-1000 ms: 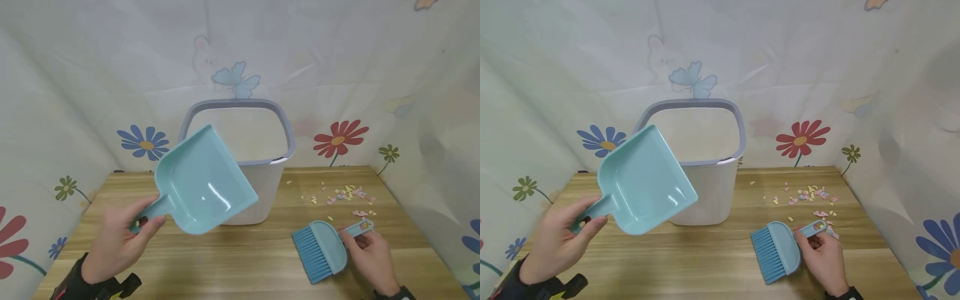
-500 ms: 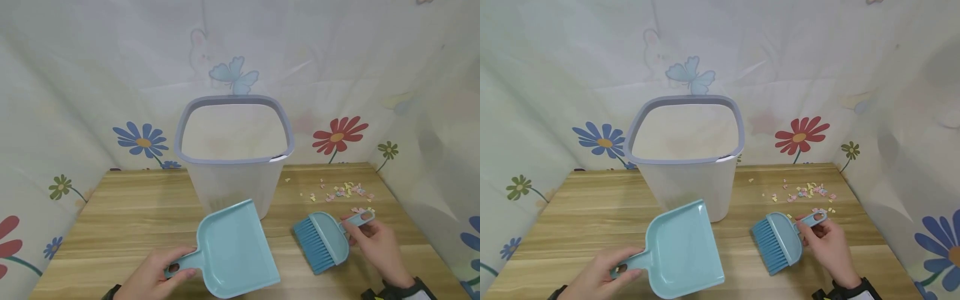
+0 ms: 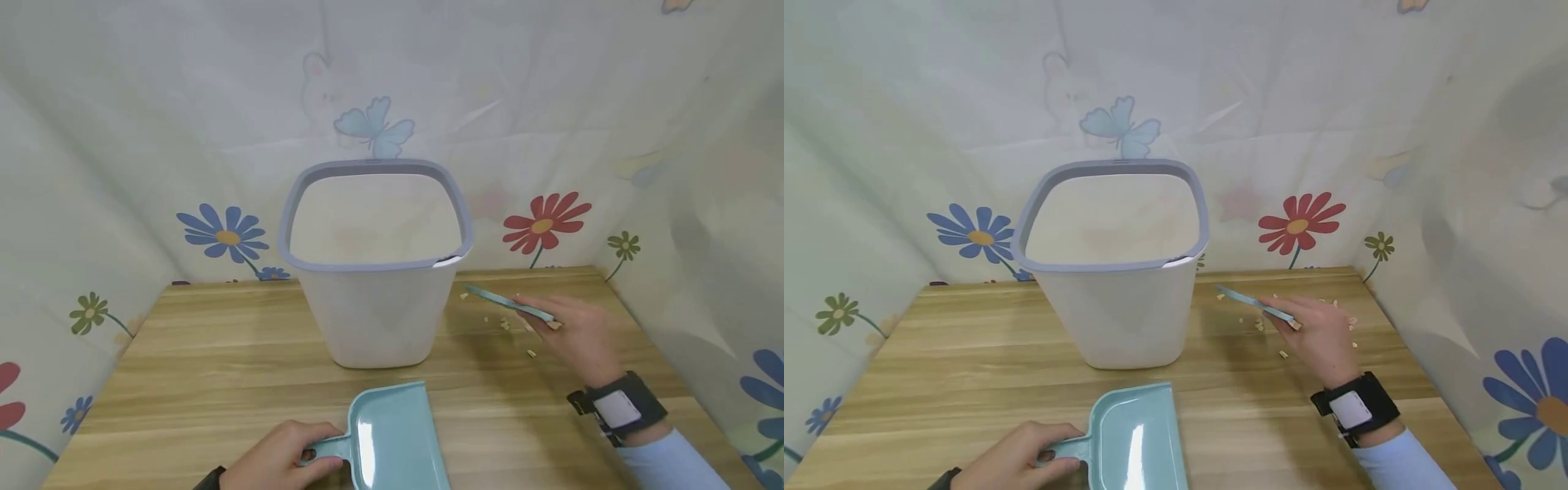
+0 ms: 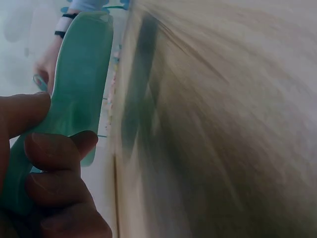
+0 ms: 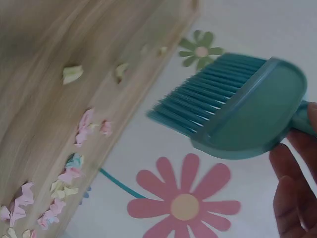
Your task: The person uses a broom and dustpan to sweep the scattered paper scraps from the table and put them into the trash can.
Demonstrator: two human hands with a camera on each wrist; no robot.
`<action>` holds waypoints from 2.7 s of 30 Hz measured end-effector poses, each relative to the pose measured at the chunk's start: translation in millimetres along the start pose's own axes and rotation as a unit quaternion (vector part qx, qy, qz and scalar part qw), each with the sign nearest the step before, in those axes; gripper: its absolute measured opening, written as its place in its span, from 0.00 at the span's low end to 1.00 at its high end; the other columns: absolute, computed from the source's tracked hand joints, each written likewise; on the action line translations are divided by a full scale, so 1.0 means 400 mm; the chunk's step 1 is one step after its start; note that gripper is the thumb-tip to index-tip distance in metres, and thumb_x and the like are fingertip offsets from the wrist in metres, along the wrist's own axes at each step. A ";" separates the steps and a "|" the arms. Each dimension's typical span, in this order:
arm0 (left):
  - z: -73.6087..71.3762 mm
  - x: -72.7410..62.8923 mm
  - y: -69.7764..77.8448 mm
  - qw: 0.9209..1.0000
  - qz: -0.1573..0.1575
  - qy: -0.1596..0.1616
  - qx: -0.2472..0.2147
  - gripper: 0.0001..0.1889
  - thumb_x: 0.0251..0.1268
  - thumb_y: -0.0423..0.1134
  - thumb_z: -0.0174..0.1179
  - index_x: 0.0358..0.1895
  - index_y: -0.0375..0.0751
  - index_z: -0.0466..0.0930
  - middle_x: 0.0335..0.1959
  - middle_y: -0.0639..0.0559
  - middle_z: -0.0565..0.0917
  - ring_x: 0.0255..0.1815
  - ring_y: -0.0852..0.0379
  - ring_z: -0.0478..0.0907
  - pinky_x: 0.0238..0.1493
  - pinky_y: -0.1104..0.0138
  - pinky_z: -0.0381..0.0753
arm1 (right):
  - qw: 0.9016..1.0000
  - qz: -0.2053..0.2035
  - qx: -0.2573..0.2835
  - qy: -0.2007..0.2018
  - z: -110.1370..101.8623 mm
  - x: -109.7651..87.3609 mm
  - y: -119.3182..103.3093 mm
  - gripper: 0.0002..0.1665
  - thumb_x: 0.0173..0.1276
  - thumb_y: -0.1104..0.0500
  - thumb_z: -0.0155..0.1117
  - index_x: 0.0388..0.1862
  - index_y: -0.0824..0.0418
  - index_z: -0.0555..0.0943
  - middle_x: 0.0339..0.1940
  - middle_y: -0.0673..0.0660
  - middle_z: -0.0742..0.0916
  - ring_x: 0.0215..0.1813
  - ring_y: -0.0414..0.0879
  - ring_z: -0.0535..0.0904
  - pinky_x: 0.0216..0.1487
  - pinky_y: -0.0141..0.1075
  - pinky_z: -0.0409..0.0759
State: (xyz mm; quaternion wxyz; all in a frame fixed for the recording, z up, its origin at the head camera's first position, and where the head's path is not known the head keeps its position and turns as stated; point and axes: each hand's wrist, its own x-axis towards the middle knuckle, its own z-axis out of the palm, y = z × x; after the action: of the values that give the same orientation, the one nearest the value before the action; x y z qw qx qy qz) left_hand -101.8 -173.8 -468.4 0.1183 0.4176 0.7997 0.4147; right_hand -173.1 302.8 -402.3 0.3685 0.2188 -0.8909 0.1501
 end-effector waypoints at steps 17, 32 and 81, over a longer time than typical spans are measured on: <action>-0.003 0.016 -0.048 0.997 -0.066 -0.028 -0.015 0.09 0.78 0.53 0.58 0.49 0.57 0.83 0.31 0.70 0.77 0.28 0.77 0.68 0.32 0.77 0.74 | 0.986 0.046 0.057 -0.149 0.114 -0.026 0.041 0.33 0.47 0.81 0.76 0.50 0.56 0.91 0.47 0.55 0.93 0.53 0.59 0.87 0.53 0.58 0.83; -0.007 0.035 -0.049 0.991 -0.126 -0.043 -0.018 0.11 0.76 0.57 0.59 0.47 0.59 0.84 0.27 0.69 0.74 0.26 0.74 0.68 0.31 0.75 0.71 | 0.983 -0.017 0.067 -0.169 -0.080 -0.107 -0.044 0.36 0.39 0.75 0.85 0.46 0.45 0.91 0.43 0.40 0.91 0.45 0.42 0.88 0.48 0.35 0.86; 0.010 0.066 0.005 0.971 -0.124 -0.058 0.195 0.21 0.75 0.65 0.55 0.24 0.60 0.70 0.18 0.69 0.57 0.16 0.71 0.54 0.19 0.70 0.53 | 0.993 -0.051 0.081 -0.063 0.041 -0.075 -0.307 0.17 0.48 0.67 0.81 0.39 0.58 0.90 0.29 0.46 0.87 0.26 0.32 0.73 0.25 0.24 0.68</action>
State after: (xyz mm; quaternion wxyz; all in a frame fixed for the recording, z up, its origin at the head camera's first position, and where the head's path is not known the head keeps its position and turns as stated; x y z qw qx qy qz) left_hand -115.0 -150.8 -465.0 0.1312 0.3531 0.9028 0.2077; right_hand -102.4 198.7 -421.9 0.2998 0.3020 -0.8851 0.1884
